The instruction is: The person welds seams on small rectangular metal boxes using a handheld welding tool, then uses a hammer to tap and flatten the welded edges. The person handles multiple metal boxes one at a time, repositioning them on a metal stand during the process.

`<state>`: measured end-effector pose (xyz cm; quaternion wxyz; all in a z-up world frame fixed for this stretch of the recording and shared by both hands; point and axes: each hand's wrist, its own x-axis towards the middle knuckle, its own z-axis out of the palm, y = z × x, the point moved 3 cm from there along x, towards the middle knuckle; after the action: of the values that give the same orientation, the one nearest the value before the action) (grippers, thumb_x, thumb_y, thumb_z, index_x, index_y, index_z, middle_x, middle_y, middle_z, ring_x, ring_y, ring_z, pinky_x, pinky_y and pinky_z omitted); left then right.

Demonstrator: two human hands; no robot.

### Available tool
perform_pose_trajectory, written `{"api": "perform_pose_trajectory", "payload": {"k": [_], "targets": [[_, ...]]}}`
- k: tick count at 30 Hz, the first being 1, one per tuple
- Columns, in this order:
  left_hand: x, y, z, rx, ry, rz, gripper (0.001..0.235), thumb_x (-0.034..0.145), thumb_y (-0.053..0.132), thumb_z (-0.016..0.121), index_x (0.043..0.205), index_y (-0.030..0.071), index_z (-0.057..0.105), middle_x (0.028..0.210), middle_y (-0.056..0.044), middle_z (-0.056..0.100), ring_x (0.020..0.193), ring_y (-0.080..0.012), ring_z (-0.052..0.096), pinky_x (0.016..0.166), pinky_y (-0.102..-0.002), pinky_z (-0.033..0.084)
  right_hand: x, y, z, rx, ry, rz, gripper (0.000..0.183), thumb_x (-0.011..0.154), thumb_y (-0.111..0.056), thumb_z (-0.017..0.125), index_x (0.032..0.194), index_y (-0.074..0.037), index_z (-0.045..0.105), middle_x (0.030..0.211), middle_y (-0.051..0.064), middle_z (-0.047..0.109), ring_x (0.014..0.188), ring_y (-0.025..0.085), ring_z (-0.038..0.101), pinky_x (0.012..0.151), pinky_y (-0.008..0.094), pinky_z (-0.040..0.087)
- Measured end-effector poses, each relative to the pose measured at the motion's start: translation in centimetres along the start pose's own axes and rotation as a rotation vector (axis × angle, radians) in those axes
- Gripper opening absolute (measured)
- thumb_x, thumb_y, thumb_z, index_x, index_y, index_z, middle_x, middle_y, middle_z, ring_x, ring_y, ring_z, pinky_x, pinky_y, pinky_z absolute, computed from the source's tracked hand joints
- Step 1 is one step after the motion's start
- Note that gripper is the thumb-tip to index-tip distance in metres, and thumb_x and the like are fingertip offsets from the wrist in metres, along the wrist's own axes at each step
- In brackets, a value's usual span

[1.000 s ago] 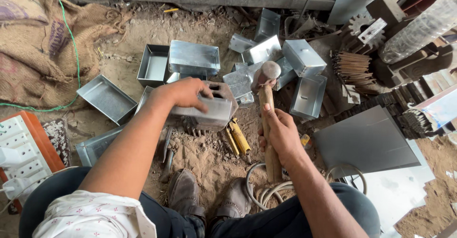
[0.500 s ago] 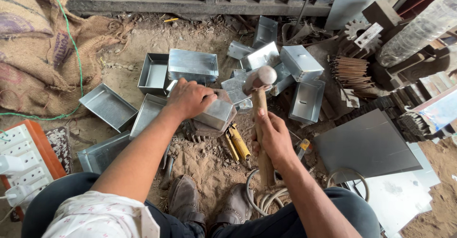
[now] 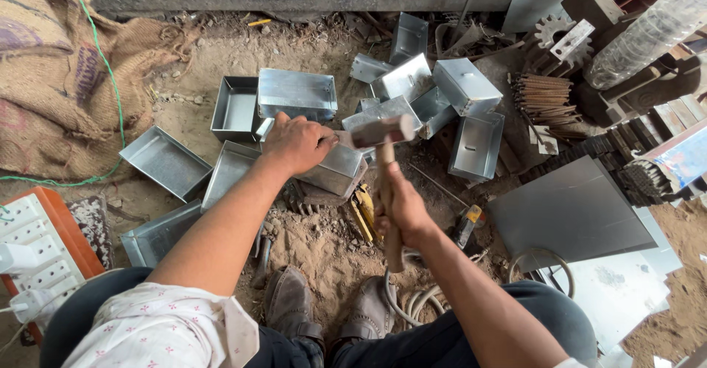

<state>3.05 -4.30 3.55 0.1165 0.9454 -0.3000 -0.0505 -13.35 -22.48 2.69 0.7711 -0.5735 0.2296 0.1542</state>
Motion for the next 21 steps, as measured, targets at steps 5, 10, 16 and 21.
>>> {"api": "perform_pose_trajectory", "payload": {"k": [5,10,16,21], "targets": [[-0.2,-0.2,-0.2,0.008,0.012,-0.003,0.039,0.101,0.055,0.050,0.113,0.033,0.078,0.100,-0.005,0.076,0.094,-0.0198,0.066,0.094,-0.040,0.038,1.0,0.6,-0.9,0.036,0.058,0.062,0.055,0.104,-0.063,0.034,0.094,-0.010,0.046,0.065,0.000,0.048,0.039,0.008,0.041,0.036,0.028,0.043],[-0.1,-0.1,-0.4,0.047,-0.032,0.018,0.041,0.103,0.057,0.046,0.118,0.034,0.076,0.099,-0.003,0.076,0.089,-0.0187,0.068,0.091,-0.039,0.040,0.7,0.2,-0.6,-0.132,0.084,0.004,0.056,0.104,-0.060,0.034,0.092,-0.007,0.046,0.065,0.004,0.051,0.039,0.011,0.045,0.037,0.032,0.048],[-0.7,0.5,-1.2,0.046,-0.017,0.009,0.041,0.102,0.057,0.045,0.114,0.034,0.077,0.100,-0.002,0.076,0.090,-0.0182,0.066,0.091,-0.038,0.039,-0.4,-1.8,0.5,-0.044,0.021,-0.159,0.056,0.103,-0.059,0.040,0.093,-0.005,0.049,0.064,0.006,0.054,0.037,0.011,0.047,0.035,0.029,0.046],[-1.6,0.0,-2.7,-0.050,-0.233,0.016,0.045,0.081,0.062,0.073,0.115,0.033,0.072,0.110,0.001,0.076,0.101,-0.0151,0.066,0.095,-0.037,0.039,-1.7,-3.6,1.1,-0.148,0.186,-0.125,0.047,0.102,-0.052,0.048,0.098,-0.005,0.051,0.067,0.005,0.057,0.041,0.012,0.051,0.038,0.030,0.048]]}}
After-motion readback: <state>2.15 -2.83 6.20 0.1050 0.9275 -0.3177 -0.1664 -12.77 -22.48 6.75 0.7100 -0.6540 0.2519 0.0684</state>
